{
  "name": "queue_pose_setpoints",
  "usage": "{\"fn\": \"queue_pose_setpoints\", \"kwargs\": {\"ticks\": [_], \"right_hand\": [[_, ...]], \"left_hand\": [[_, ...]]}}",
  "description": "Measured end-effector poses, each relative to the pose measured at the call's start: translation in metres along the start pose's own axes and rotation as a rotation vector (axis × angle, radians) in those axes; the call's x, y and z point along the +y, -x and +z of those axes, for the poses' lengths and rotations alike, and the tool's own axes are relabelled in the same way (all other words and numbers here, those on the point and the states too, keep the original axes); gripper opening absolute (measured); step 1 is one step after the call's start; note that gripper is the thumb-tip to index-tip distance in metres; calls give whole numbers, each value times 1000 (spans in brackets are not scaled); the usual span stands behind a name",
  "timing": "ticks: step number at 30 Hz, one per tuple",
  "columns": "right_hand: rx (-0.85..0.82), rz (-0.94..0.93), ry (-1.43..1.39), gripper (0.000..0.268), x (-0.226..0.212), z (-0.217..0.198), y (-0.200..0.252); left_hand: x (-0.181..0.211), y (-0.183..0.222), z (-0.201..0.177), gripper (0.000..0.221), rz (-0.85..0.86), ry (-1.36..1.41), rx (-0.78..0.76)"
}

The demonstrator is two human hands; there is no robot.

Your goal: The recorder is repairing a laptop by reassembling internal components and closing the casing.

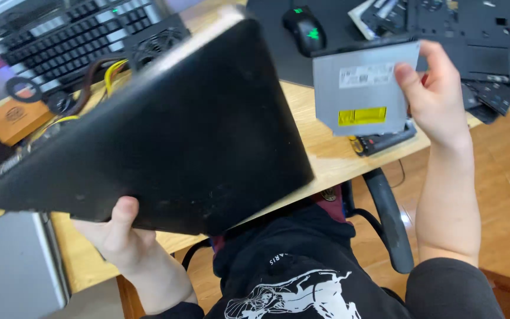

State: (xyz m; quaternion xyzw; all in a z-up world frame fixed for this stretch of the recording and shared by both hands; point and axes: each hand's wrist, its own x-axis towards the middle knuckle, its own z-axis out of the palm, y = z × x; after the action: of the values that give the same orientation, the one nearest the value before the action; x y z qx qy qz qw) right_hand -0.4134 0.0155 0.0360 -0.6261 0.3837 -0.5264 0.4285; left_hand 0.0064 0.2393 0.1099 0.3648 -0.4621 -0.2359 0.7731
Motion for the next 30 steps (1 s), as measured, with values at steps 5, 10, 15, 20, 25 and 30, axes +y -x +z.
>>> {"fn": "queue_pose_setpoints", "kwargs": {"ticks": [5,10,15,20,25,30], "right_hand": [[-99,0,5,40,12,16,13],[-54,18,51,32,23,10,22],[9,40,53,26,27,2,48],[43,150,88,20,44,-21,76],[185,157,37,22,64,-45,92],[307,205,169,18,50,-51,114]], "left_hand": [[11,17,-30,59,-121,211,136],[21,-22,-44,63,-244,0,-95],[-9,-109,-6,56,-348,-272,-578],[-92,-155,45,59,-147,-336,-942],[-170,-167,98,51,-820,-450,-1102],[-208,-169,124,58,-918,-750,-1183]]}}
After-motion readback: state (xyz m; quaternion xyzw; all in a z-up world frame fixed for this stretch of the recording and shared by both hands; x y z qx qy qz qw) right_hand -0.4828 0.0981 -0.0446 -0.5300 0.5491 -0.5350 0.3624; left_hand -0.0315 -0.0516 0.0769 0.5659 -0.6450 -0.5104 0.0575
